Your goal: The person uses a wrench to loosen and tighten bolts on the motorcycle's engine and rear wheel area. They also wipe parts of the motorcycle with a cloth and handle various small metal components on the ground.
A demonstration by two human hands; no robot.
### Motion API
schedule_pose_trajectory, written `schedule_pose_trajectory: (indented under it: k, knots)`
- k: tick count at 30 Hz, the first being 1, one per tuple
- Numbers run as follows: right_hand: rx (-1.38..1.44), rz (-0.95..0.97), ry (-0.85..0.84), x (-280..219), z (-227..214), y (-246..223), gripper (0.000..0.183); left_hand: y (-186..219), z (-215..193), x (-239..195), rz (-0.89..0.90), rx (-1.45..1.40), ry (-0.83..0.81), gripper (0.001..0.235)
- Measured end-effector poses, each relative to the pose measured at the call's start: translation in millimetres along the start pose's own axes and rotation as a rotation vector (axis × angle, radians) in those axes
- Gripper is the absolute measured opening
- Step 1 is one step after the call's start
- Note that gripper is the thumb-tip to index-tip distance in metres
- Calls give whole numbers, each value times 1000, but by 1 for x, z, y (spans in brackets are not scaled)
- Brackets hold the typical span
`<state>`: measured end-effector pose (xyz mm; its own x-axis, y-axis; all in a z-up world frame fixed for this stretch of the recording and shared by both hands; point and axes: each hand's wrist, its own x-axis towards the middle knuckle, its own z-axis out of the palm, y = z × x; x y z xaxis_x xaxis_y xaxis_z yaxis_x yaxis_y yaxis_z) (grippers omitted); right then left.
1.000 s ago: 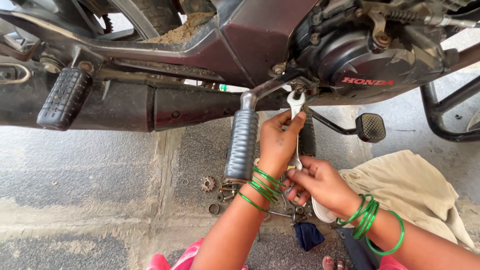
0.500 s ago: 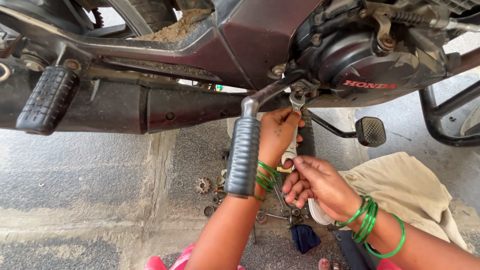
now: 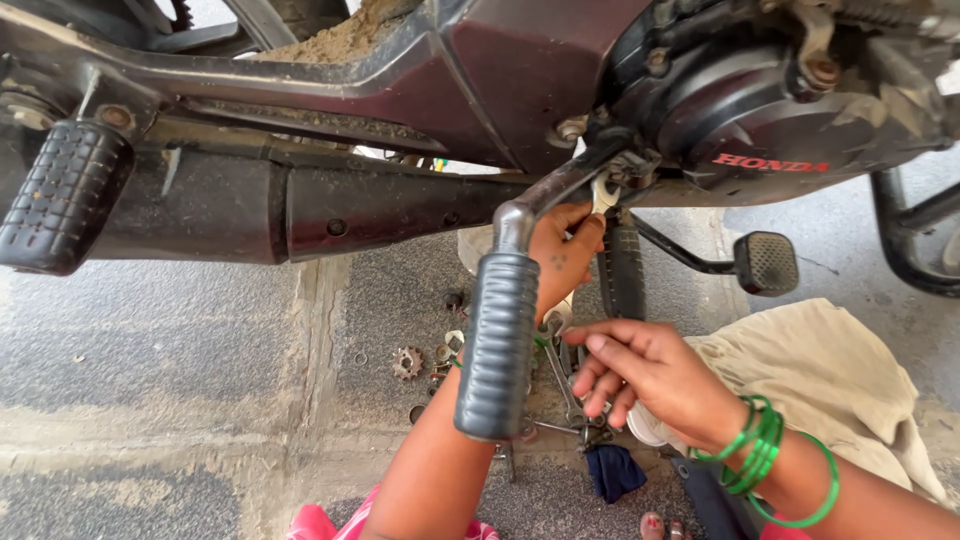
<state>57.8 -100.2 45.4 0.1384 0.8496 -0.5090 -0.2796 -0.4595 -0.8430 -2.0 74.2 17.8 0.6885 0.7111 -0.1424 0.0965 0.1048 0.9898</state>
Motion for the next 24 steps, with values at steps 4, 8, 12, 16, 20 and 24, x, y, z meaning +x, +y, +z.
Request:
schedule_pose_trajectory:
  k: [4,8,12,16,20,24]
  knots:
    - [-58,14,0,8,-9,7,38,-8,-3,9,36,101,17,43]
    - [-65,-1,-2,16,-16,7,37,-10,0,13,5,149,54,40]
    - [-70,-21,9,22,-26,8,37,-5,0,14,432,432,209,29]
    - [-74,-27,33,21,-30,8,37,3,2,15,358,519,151,23]
    - [-83,-61,18,11,-19,4,36,-12,8,16,481,619,225,15]
    - [-94,-89,12,-9,6,1,36,18,7,-12,614,1408,220,12]
